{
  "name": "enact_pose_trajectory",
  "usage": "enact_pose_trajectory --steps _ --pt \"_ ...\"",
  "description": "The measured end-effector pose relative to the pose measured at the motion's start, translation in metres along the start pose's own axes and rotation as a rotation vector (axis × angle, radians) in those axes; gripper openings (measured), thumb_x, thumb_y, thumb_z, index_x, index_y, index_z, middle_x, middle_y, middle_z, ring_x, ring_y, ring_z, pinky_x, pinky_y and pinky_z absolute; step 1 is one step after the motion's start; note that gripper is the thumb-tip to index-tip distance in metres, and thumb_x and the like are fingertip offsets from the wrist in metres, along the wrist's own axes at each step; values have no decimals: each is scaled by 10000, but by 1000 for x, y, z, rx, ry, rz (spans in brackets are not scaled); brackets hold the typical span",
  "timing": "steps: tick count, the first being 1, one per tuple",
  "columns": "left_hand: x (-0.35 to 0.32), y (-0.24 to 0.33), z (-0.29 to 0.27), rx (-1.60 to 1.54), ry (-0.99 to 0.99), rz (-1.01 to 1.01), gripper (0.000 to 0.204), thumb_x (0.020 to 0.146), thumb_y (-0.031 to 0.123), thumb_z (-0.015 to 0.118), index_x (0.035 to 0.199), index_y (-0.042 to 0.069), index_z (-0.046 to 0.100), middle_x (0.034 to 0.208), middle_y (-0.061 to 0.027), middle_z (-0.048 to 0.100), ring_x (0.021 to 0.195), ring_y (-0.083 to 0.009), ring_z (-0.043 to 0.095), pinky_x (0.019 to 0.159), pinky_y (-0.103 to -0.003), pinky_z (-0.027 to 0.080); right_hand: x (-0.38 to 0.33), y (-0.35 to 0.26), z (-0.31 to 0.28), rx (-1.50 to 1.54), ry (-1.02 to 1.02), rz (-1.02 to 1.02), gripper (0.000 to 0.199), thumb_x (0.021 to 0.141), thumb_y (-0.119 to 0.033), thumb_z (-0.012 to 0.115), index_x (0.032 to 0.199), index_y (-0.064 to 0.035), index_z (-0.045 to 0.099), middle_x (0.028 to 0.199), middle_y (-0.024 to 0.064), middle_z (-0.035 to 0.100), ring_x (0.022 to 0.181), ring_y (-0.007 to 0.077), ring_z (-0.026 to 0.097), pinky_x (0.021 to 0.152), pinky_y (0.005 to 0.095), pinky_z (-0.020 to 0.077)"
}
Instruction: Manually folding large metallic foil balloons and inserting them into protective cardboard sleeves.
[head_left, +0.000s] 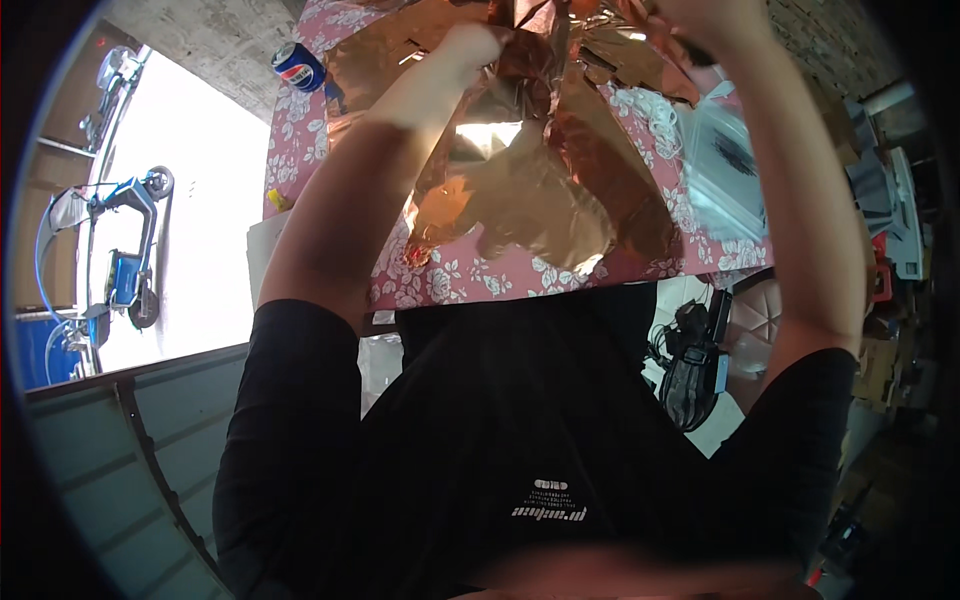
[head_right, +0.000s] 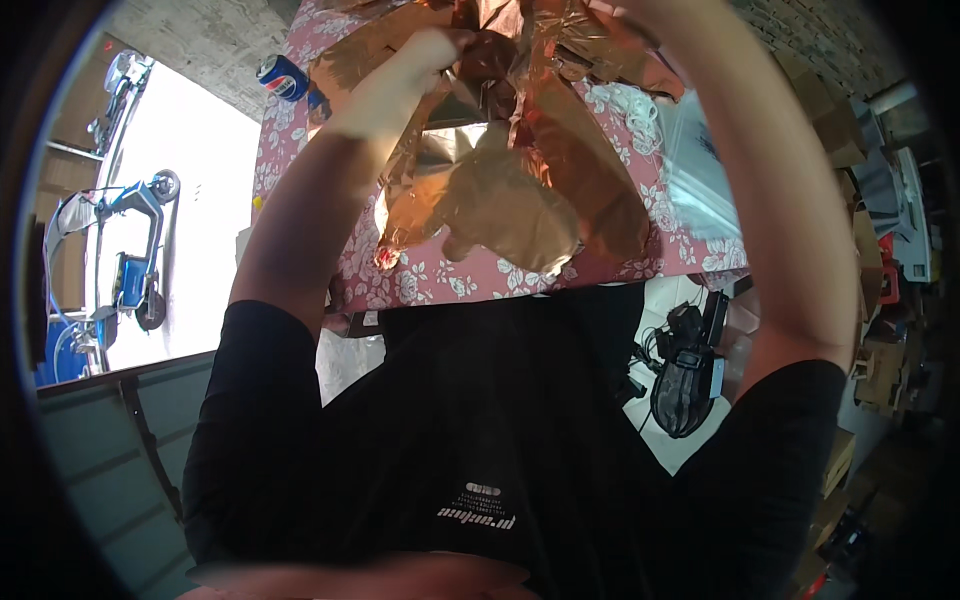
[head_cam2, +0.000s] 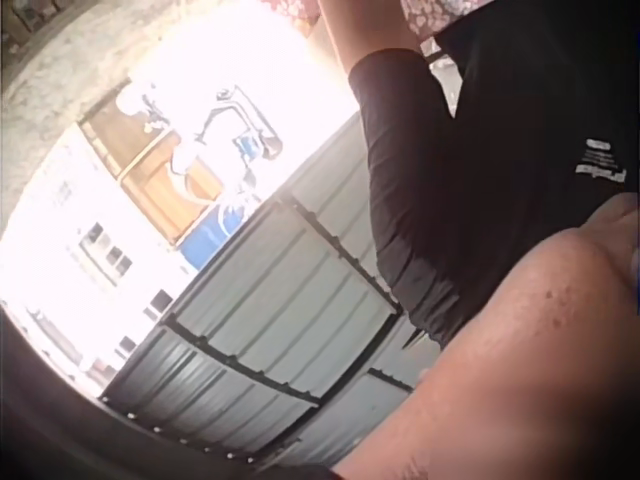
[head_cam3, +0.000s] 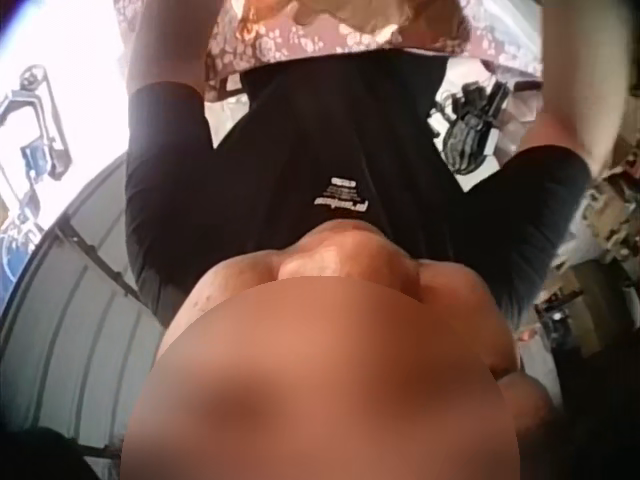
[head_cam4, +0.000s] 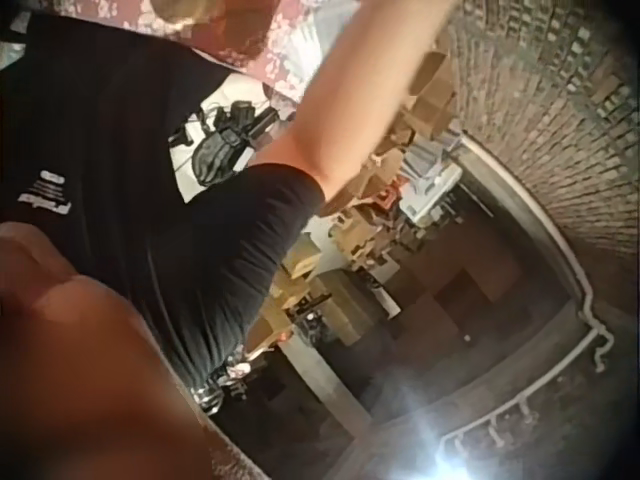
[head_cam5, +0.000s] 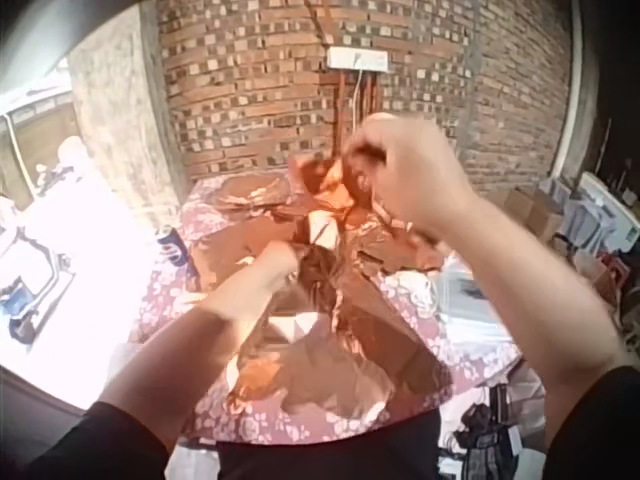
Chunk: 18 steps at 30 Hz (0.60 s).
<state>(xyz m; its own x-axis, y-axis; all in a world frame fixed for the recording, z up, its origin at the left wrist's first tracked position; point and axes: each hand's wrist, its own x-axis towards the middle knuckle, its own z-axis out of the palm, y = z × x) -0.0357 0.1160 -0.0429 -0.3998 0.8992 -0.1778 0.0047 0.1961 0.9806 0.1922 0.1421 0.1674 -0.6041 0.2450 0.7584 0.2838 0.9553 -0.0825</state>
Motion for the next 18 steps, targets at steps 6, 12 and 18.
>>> enact_pose_trajectory --steps 6,12,18 --pt "-13 -28 -10 -174 -15 -247 239 992 150 628 1147 -5 724 1008 -136 745 827 -255 731 663 -420 611 -118 -28 52 124 -89 -275 260 780 -75 732 1038 -90 757 922 113 740 813 297 711 715 418 568" --pt "-5 -57 -33 -424 -12 -291 398 1025 252 647 1339 11 598 1254 -164 697 1044 -256 707 871 -404 609 -213 -67 63 256 -253 -379 277 795 -170 678 1046 -69 739 1108 66 739 1029 250 710 781 384 574" --pt "-12 -64 -20 162 15 -132 495 894 193 837 1288 -3 610 1212 -130 688 1054 -196 681 887 -364 572 -255 -85 52 333 -314 -347 242 766 -162 698 982 -69 753 1089 48 744 1059 235 702 791 355 571"
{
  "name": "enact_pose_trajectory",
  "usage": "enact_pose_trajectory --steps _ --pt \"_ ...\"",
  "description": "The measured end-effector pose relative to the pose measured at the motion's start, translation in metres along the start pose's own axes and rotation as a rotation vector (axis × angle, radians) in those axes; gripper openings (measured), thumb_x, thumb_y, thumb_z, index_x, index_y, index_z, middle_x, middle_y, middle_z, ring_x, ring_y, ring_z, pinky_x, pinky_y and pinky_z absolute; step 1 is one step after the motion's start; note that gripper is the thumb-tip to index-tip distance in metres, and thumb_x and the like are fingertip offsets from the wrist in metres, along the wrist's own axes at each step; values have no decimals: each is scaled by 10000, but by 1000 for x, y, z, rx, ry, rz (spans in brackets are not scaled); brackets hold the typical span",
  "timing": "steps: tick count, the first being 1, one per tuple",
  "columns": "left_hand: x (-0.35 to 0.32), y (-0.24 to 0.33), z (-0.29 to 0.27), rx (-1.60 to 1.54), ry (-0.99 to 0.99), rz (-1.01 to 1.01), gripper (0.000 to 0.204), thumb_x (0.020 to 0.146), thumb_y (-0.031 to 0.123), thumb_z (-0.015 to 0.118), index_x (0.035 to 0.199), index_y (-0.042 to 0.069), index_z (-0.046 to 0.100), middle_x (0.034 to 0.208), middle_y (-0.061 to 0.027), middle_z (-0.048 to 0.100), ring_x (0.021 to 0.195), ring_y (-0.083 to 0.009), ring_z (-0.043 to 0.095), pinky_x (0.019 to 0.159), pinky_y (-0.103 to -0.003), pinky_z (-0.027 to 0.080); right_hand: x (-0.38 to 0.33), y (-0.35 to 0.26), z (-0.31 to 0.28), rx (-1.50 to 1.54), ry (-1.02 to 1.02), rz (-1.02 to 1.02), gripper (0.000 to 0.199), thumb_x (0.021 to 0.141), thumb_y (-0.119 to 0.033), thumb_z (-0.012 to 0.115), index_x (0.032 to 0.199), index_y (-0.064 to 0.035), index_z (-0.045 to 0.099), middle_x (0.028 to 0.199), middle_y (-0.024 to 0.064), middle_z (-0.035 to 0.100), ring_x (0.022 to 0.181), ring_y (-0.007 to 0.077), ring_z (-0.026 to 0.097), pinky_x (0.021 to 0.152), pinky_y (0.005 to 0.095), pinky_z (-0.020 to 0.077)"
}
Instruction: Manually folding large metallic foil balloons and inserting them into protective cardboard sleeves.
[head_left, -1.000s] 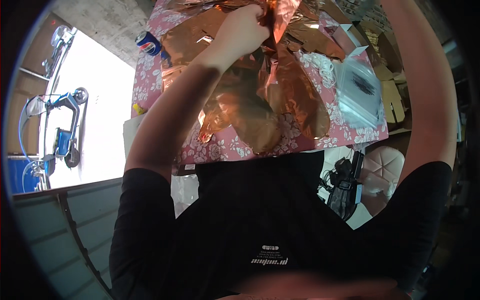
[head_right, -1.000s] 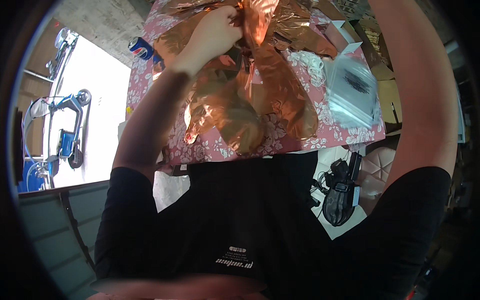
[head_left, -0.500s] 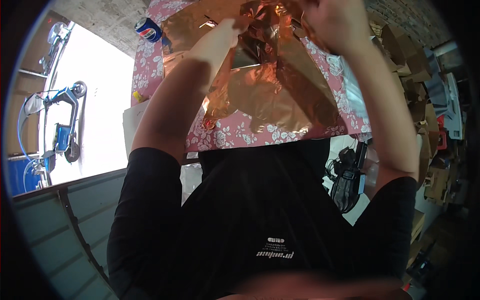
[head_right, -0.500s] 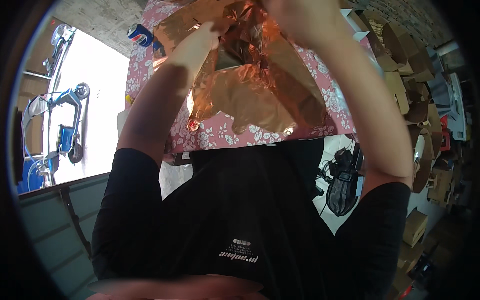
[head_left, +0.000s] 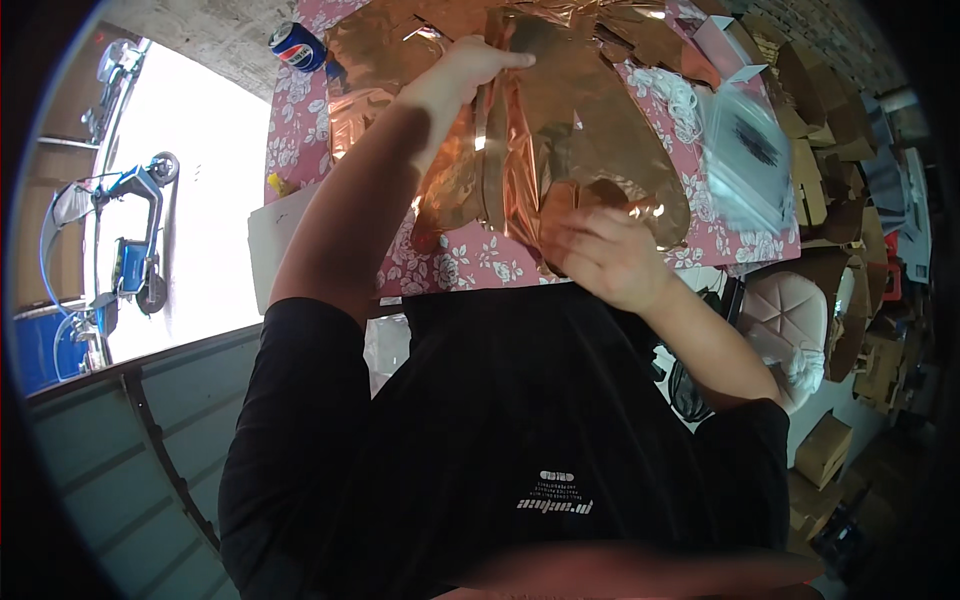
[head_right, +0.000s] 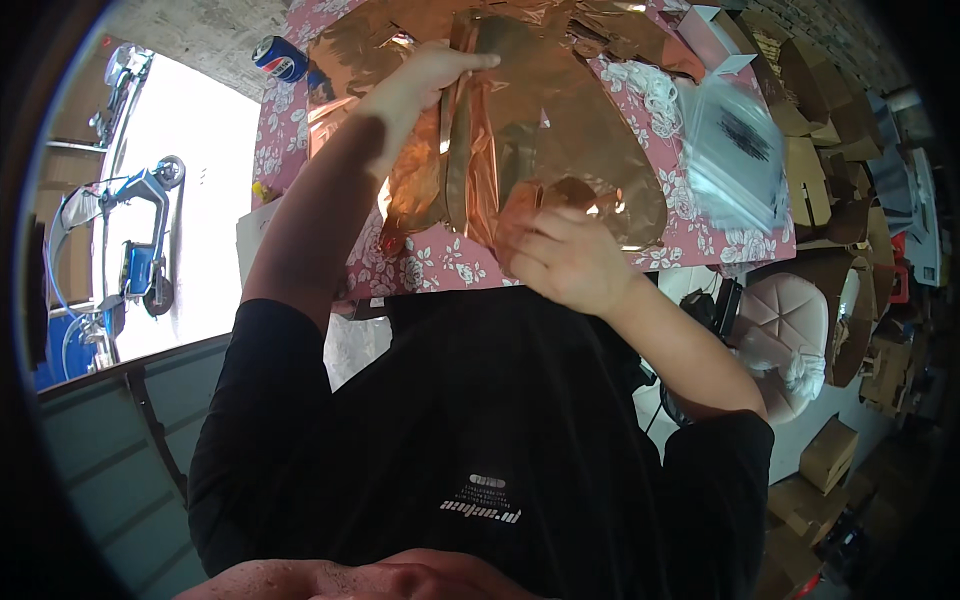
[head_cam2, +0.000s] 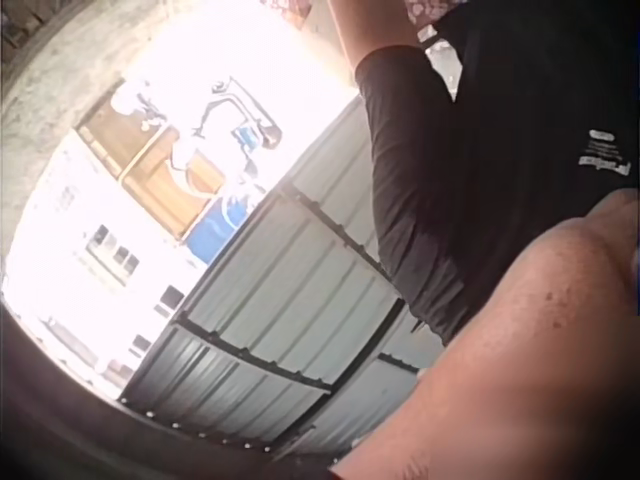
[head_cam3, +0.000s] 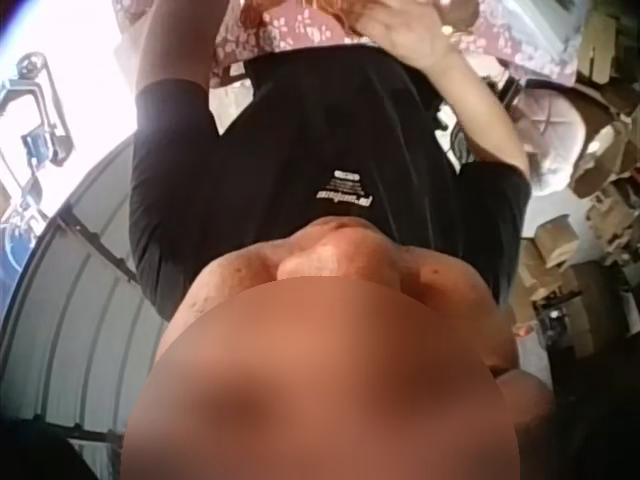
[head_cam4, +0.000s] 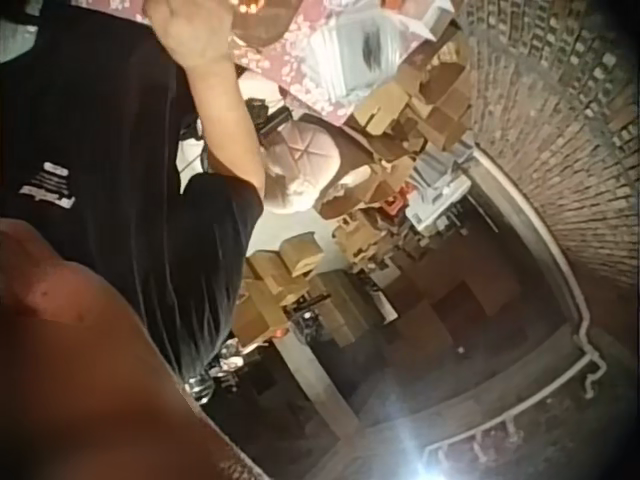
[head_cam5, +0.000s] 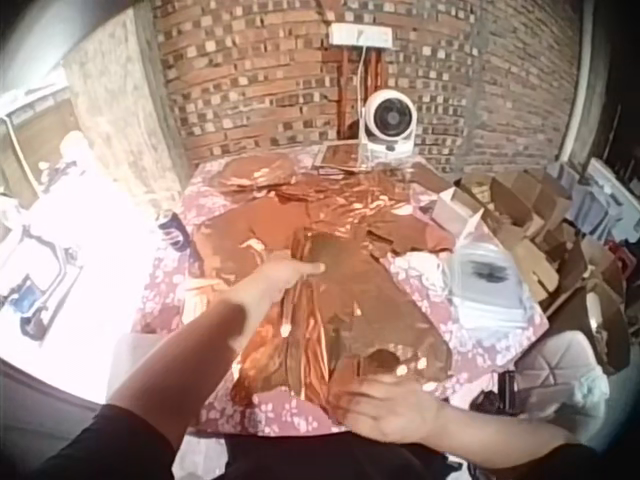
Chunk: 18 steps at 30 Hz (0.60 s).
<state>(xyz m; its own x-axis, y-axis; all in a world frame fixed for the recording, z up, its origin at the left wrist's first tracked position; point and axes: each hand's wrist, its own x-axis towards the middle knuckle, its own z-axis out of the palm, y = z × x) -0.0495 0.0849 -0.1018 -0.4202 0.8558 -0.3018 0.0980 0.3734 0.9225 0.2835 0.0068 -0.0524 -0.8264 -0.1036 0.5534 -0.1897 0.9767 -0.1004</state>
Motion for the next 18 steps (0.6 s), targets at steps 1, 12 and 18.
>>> enact_pose_trajectory --steps 1,12,18 --pt "5 -9 -2 0 5 0 495 894 193 837 1288 -3 610 1212 -130 688 1054 -196 681 887 -364 572 -5 -5 1 18 -31 8 229 766 -150 708 974 -70 760 1079 50 747 1064 236 705 804 355 578" --pt "-45 -4 -62 160 134 232 327 868 258 825 937 -40 709 799 -77 688 711 -175 621 652 -344 483 -43 -15 -25 220 -57 581 461 828 -234 817 1232 -43 703 1365 140 657 1362 371 542 1122 518 437" --pt "-70 -6 -87 -36 99 171 304 925 283 797 828 1 740 705 -45 665 640 -130 583 640 -292 448 -55 24 1 -66 -107 735 687 886 -381 774 1418 -2 561 1493 198 546 1440 434 447 1202 557 334"
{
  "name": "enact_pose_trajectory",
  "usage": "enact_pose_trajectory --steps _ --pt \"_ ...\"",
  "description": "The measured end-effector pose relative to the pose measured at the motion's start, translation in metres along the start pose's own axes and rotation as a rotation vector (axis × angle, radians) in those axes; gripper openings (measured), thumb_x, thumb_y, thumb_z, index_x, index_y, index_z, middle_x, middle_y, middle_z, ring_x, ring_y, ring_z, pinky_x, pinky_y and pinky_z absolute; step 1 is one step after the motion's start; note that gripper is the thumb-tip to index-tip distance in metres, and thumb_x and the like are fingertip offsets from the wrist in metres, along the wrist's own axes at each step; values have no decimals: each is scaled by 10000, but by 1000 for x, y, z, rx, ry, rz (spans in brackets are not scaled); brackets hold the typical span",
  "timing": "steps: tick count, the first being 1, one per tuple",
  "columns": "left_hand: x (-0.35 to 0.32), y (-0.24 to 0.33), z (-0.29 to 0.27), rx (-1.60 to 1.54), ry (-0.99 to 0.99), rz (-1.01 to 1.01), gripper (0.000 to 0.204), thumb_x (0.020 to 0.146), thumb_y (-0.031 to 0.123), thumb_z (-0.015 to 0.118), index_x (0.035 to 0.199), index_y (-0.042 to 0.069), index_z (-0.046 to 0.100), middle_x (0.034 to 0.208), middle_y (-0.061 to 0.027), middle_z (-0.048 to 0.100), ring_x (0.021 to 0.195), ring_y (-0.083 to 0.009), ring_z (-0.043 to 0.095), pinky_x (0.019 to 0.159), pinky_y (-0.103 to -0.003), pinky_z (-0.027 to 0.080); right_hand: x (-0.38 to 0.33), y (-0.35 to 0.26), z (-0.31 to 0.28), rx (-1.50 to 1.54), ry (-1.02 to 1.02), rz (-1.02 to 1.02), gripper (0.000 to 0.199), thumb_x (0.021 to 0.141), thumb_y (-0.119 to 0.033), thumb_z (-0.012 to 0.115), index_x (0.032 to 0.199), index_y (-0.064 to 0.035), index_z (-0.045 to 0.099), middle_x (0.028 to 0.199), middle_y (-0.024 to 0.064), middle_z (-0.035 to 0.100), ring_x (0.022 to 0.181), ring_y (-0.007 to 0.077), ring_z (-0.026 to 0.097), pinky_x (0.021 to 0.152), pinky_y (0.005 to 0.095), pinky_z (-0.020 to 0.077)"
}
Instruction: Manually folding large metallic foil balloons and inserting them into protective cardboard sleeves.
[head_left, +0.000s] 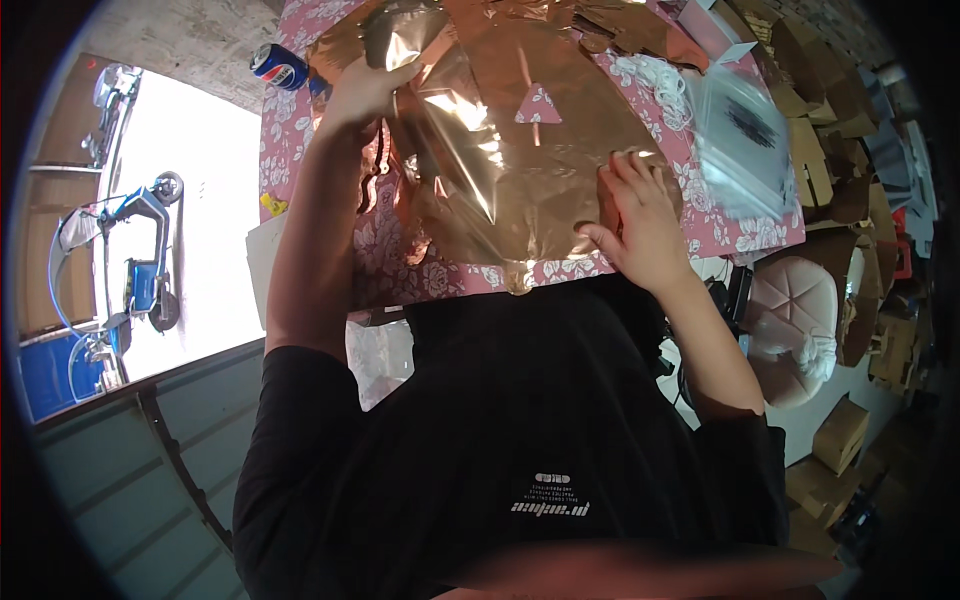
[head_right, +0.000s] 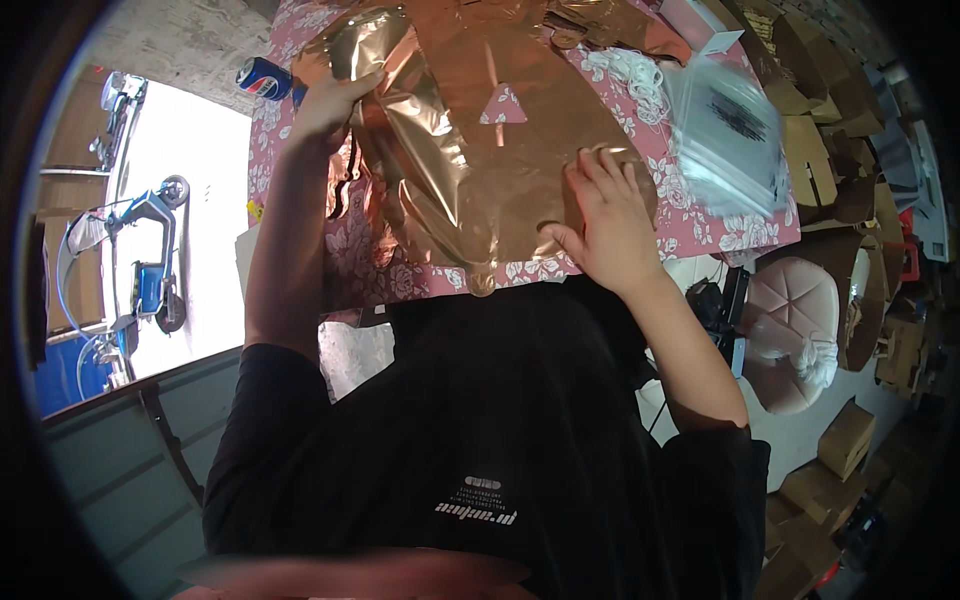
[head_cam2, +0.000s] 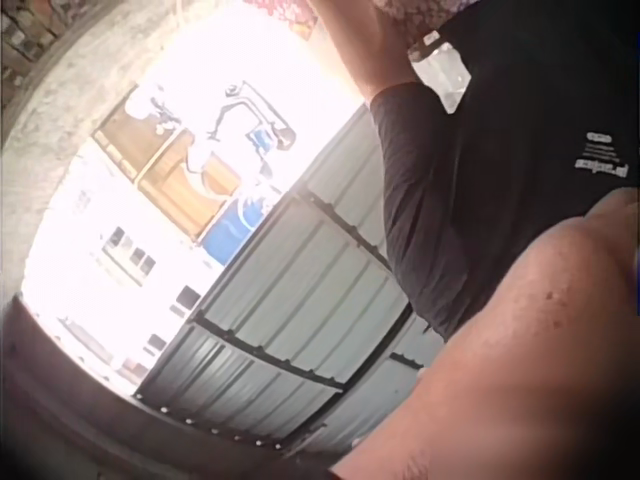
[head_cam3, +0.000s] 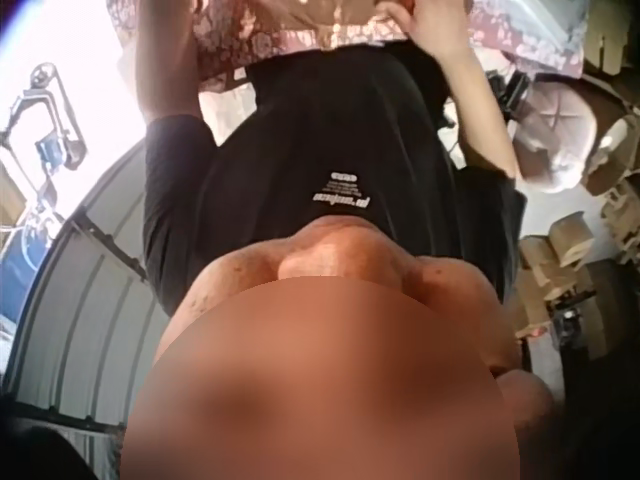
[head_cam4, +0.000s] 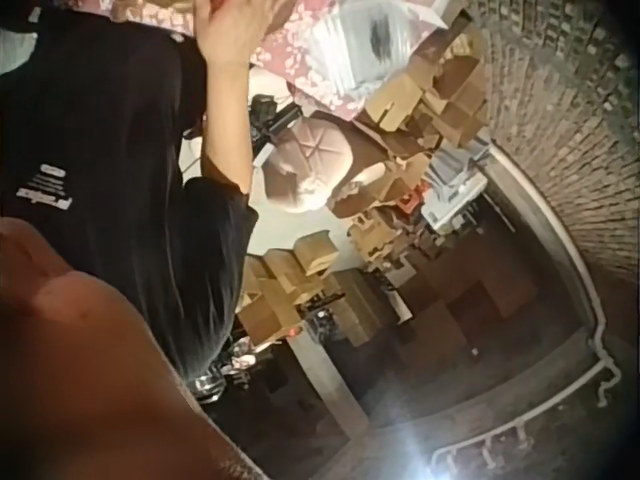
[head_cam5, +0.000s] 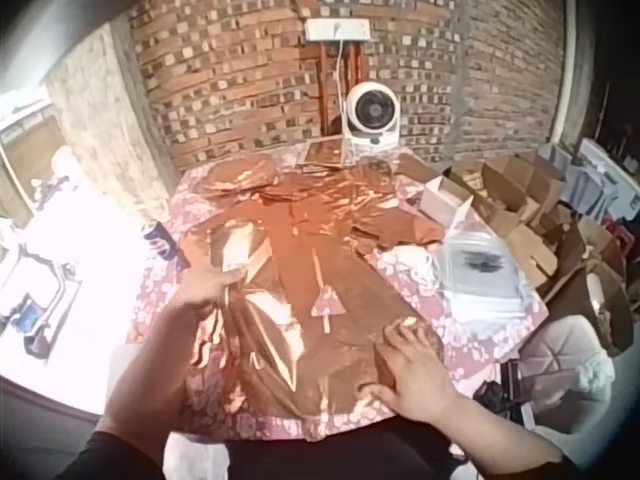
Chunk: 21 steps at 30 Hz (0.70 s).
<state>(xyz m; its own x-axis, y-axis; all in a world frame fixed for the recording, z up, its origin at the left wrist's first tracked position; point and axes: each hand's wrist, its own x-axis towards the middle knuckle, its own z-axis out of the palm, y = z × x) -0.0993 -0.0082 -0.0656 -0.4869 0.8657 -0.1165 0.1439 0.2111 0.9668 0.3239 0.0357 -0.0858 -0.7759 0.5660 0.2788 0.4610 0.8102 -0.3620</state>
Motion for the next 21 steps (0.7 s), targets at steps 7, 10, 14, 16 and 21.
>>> enact_pose_trajectory --steps 7,10,14,16,21 --pt "-22 5 -38 109 131 68 352 877 306 842 941 -27 750 802 -52 719 667 -142 643 641 -302 502 -10 -6 -1 -57 -139 -88 829 888 -545 720 1469 9 510 1548 202 489 1504 405 377 1240 564 272" --pt "-29 19 -14 37 24 16 346 895 272 826 1033 -34 743 874 -59 739 733 -141 662 698 -295 513 -10 -7 0 -64 -119 -53 831 888 -554 716 1467 7 514 1552 201 485 1506 404 373 1239 573 270" --pt "-42 47 26 231 74 -14 270 919 142 789 1127 -16 723 961 -60 743 822 -141 666 750 -284 512 -9 -9 5 -104 -114 -27 834 889 -572 707 1466 1 520 1540 213 493 1503 410 374 1238 571 273" --pt "-32 38 35 224 54 -16 252 918 133 786 1121 -5 724 955 -49 741 821 -133 661 741 -284 506 -6 -12 6 -93 -84 -33 800 883 -517 752 1455 -1 534 1524 217 506 1507 399 374 1237 563 278" --pt "-5 7 36 -68 -13 143 244 934 183 783 1080 -3 725 874 -33 713 740 -99 612 644 -288 470 19 -27 -10 220 129 -55 770 826 -352 851 1443 -2 551 1508 195 529 1458 401 449 1204 534 352"
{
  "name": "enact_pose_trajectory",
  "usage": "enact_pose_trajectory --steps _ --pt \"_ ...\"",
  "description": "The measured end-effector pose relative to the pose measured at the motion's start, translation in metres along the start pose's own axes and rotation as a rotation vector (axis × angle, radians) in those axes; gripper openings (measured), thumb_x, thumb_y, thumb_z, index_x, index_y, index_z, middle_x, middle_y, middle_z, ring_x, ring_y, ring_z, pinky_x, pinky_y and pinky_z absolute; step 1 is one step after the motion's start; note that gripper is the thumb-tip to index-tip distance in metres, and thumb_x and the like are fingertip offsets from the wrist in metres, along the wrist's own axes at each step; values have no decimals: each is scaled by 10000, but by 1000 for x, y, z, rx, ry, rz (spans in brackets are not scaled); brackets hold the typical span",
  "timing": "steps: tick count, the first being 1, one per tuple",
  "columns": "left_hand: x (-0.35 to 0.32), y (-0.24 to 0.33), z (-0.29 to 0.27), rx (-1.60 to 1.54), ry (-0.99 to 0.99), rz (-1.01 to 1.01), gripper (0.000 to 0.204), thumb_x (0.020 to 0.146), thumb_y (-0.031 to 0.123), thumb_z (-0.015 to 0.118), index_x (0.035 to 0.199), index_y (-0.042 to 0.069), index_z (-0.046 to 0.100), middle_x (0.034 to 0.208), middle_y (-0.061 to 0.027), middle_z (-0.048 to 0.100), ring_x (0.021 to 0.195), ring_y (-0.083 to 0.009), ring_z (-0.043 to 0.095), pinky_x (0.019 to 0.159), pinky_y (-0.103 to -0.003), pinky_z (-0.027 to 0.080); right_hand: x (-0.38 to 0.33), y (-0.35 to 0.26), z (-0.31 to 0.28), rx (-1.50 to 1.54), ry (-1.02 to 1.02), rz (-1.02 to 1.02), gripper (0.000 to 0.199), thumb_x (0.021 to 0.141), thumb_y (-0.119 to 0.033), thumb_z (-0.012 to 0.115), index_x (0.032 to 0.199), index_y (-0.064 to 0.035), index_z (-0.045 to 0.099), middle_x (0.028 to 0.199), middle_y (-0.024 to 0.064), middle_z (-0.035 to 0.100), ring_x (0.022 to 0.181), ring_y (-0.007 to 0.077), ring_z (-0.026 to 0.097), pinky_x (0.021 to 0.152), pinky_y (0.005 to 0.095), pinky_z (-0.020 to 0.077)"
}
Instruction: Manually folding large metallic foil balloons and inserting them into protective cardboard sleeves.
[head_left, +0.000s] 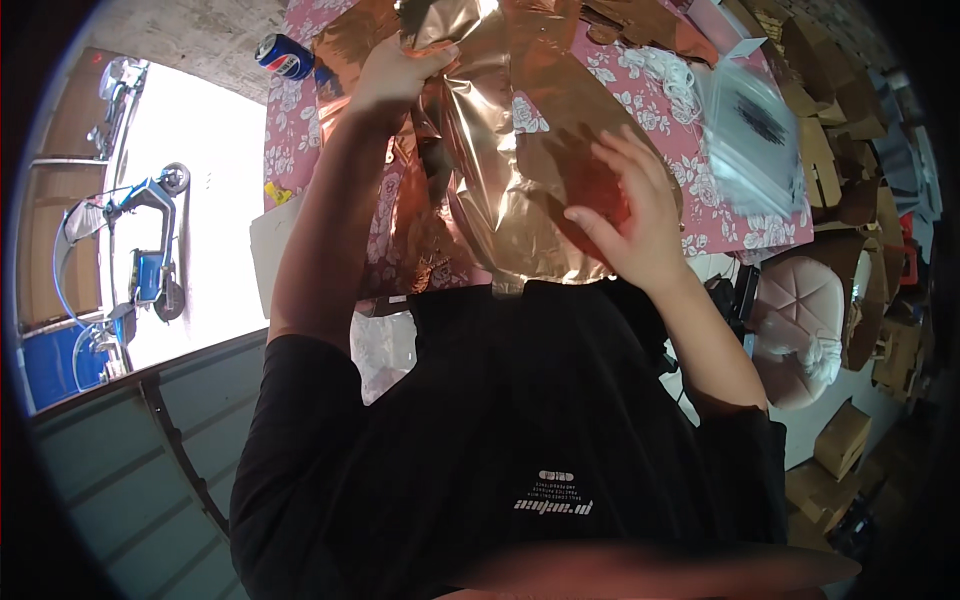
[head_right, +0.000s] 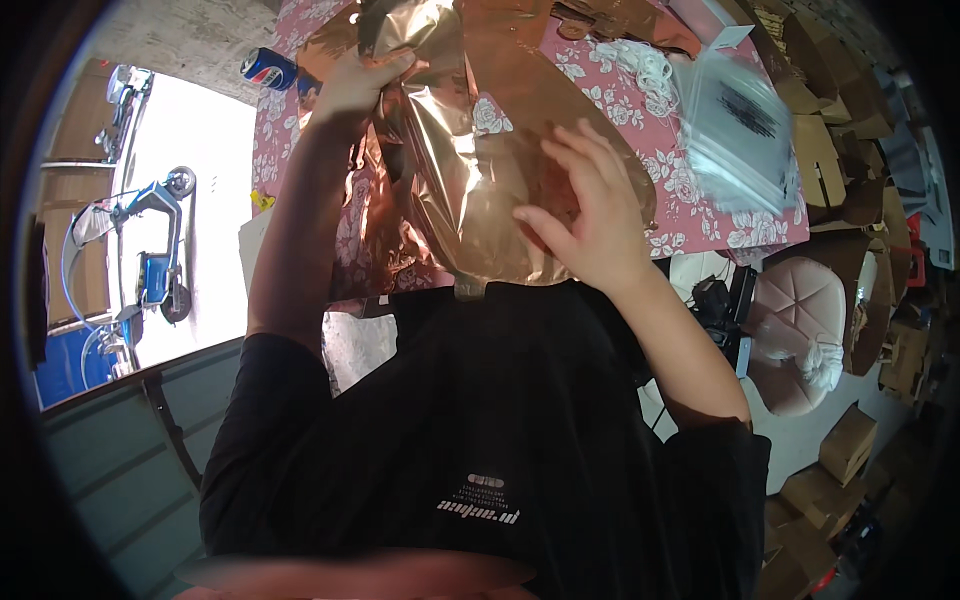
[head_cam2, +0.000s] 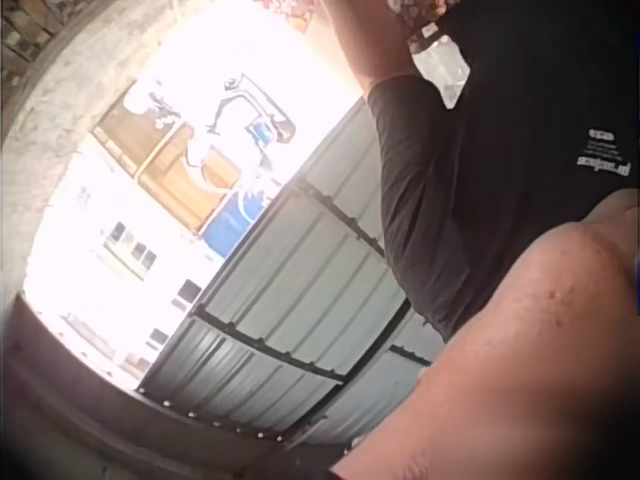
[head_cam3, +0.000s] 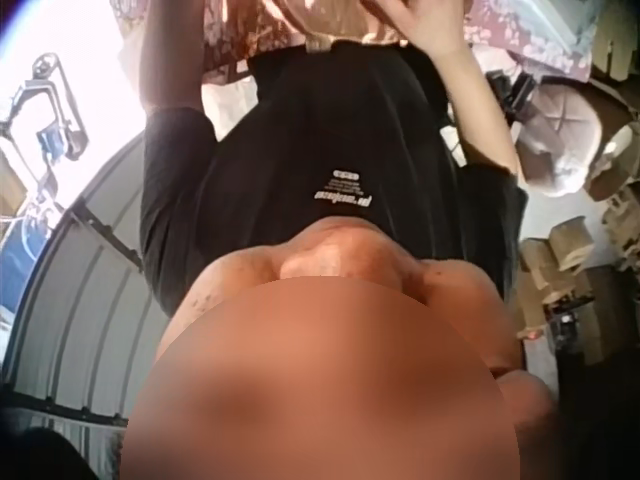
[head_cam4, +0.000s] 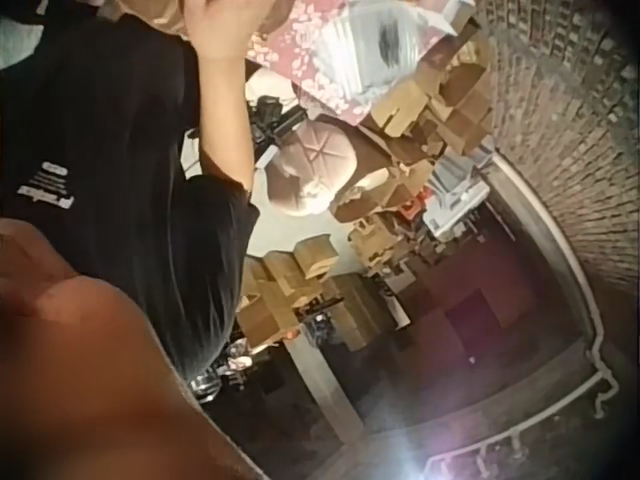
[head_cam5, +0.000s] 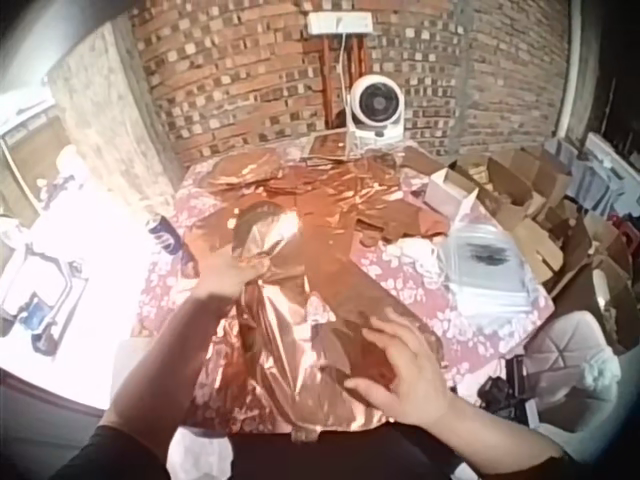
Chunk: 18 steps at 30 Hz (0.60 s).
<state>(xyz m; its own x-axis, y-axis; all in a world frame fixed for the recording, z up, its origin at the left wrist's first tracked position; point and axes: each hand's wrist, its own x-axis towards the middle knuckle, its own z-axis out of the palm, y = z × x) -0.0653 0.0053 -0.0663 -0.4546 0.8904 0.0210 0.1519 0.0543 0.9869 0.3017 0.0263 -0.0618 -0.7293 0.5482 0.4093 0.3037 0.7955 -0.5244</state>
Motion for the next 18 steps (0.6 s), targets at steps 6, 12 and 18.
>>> enact_pose_trajectory --steps 6,12,18 --pt "-32 64 15 -74 -80 97 238 954 206 769 1078 6 731 837 -9 697 692 -58 591 594 -219 428 52 -2 17 548 -86 183 871 764 -186 920 1499 -10 487 1451 175 587 1374 307 555 1125 423 468" --pt "-26 74 7 -262 -14 77 217 980 216 746 1063 16 729 798 6 669 659 -53 570 577 -217 410 56 -5 32 758 -349 239 587 831 46 815 1355 22 552 997 30 654 851 123 716 769 267 549" --pt "-17 60 9 -296 77 60 318 960 217 784 1063 -78 723 813 -43 684 714 -73 610 614 -196 465 24 -8 4 651 -484 539 345 872 -8 807 1179 22 652 781 -17 619 686 49 581 616 240 483"
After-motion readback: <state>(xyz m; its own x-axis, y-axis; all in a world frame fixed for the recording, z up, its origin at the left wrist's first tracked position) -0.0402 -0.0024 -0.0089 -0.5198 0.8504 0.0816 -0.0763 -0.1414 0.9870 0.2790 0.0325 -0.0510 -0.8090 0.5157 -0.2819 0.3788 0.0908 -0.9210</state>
